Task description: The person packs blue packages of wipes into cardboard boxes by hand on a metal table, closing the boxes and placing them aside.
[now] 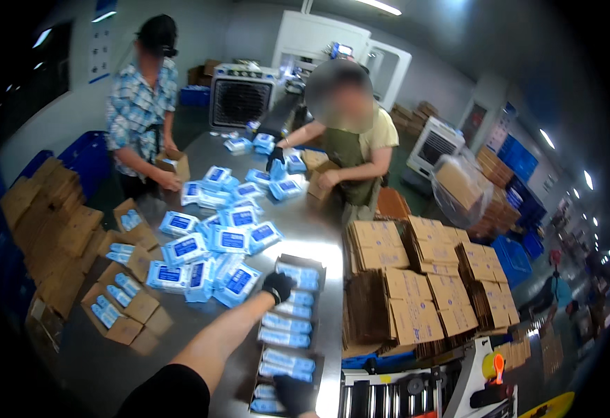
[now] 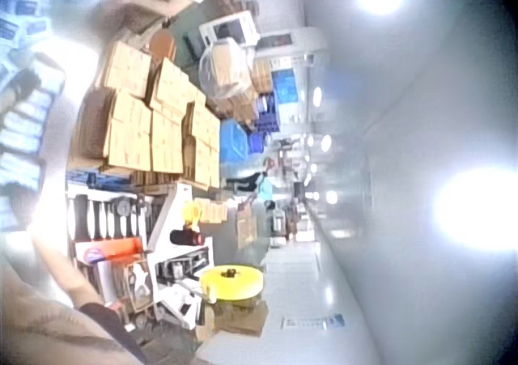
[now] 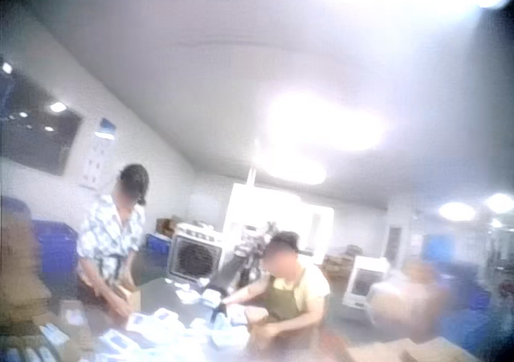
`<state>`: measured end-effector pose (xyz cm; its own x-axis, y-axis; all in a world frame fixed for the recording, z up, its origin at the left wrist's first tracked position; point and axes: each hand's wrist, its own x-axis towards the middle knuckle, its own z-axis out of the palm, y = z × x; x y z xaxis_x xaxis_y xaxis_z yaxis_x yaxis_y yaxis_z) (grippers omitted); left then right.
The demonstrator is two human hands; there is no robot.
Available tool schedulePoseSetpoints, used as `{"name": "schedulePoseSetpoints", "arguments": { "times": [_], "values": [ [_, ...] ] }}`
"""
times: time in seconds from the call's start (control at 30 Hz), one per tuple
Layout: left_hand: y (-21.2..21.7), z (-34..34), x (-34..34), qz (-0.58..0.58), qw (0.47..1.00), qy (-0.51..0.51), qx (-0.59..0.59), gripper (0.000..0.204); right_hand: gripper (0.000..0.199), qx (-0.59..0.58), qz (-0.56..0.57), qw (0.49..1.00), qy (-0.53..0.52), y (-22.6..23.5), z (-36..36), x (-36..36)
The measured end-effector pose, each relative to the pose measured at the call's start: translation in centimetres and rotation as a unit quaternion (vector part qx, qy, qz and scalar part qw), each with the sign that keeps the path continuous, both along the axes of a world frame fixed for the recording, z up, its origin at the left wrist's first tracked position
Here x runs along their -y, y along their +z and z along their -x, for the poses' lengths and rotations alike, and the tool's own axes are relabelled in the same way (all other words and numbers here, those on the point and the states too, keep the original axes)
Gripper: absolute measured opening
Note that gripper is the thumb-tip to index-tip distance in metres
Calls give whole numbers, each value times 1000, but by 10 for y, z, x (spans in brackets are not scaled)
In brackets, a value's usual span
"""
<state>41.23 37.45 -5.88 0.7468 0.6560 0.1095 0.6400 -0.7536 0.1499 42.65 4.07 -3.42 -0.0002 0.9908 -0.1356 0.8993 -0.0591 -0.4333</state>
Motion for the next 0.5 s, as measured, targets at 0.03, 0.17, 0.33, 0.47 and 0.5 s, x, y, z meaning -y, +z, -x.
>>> {"name": "schedulePoseSetpoints", "arguments": {
  "times": [0.03,0.17,0.33,0.47,0.5],
  "values": [
    [-2,20,22,-23,999,1,31,22,23,-22,-2,1000,7,3,19,16],
    [30,99,117,-35,999,3,-32,18,23,-90,24,995,20,3,90,79],
    [45,191,176,26,999,4,-32,24,24,-147,32,987,50,3,183,135],
    [108,240,239,35,981,-39,187,50,26,-160,24,987,-9,-7,204,170],
    [112,254,266,-37,945,-61,319,47,26,-153,19,987,-43,-15,197,182]
  ]
}}
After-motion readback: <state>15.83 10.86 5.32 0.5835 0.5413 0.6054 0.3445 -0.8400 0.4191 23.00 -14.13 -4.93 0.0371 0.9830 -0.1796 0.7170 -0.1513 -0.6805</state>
